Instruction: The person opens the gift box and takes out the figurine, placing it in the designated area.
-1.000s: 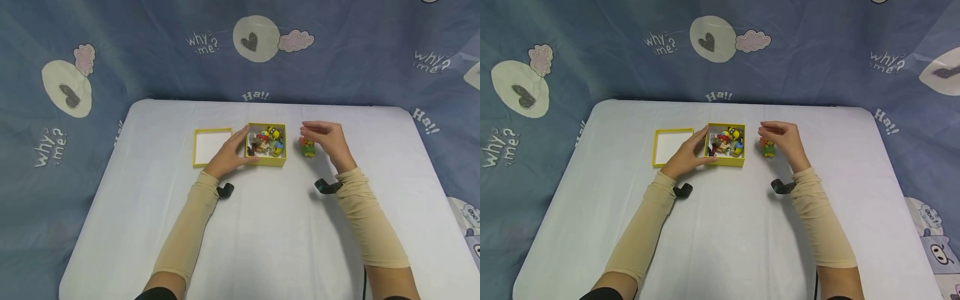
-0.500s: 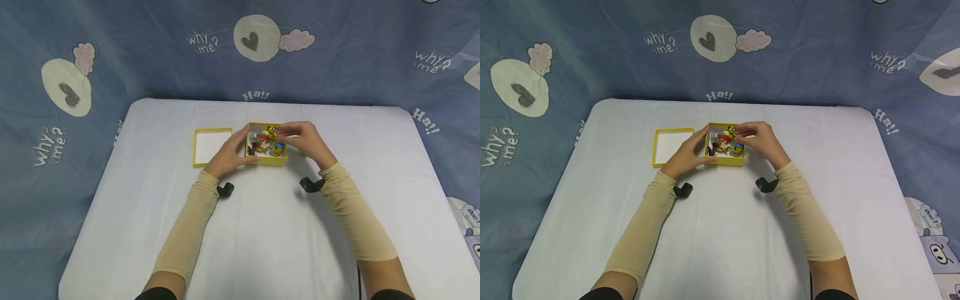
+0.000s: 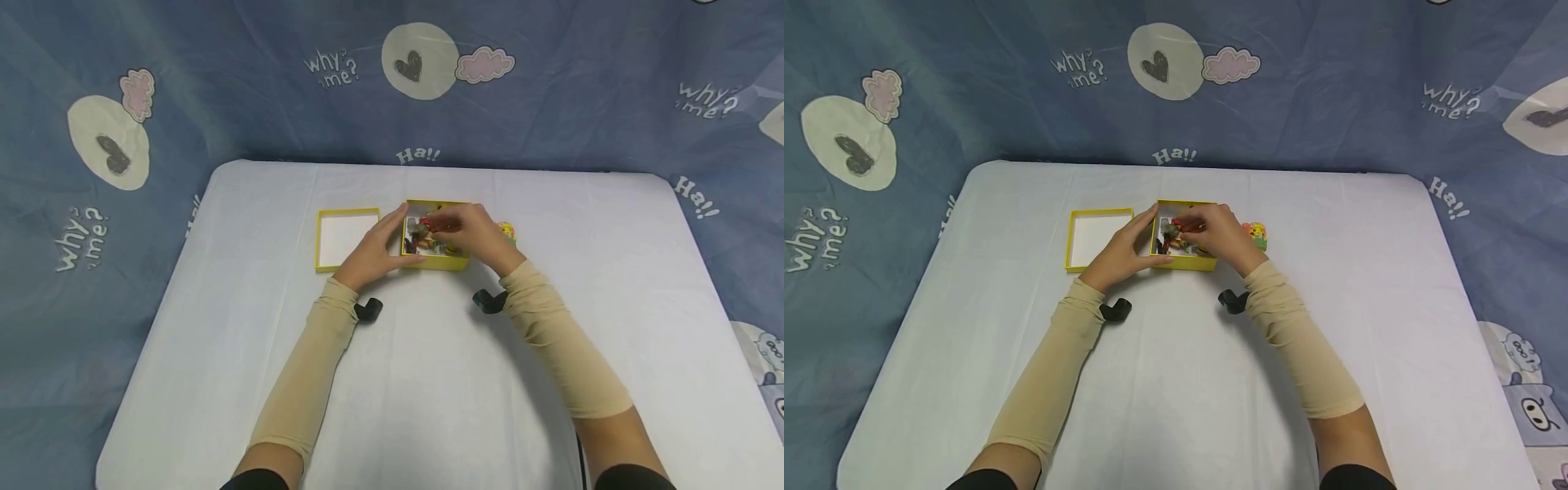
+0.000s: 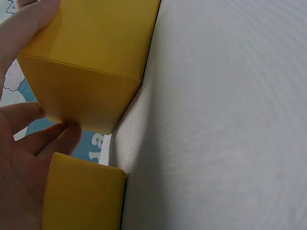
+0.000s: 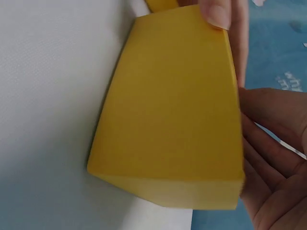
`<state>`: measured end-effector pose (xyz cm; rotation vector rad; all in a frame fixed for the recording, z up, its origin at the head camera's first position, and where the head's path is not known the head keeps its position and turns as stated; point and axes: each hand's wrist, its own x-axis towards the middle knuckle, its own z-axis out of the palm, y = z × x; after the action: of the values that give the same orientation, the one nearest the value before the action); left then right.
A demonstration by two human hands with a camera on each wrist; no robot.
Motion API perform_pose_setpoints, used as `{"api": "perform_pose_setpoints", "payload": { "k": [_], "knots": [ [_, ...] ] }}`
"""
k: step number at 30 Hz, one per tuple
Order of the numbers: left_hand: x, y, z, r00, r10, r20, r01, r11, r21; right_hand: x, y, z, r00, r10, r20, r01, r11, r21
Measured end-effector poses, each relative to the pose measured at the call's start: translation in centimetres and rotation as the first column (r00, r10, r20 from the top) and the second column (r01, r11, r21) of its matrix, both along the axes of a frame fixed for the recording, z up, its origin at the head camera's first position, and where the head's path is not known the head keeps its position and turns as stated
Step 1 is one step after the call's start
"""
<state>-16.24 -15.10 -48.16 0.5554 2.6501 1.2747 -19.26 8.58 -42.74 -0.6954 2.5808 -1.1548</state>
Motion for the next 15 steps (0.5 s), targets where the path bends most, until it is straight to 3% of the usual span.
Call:
{"api": "perform_pose_setpoints", "payload": {
  "k": [9, 15],
  "knots": [
    [0.0, 0.0, -0.1, 1.000, -0.006, -0.003, 0.006, 1.000, 0.002, -0.1, -1.3, -0.4, 0.997, 0.021, -0.080, -0.013, 0.995, 0.102],
    [0.0, 0.0, -0.1, 1.000, -0.008, -0.007, 0.008, 1.000, 0.004, -0.3, -1.5, -0.9, 0.994, 0.022, -0.110, -0.009, 0.994, 0.110]
  ]
}}
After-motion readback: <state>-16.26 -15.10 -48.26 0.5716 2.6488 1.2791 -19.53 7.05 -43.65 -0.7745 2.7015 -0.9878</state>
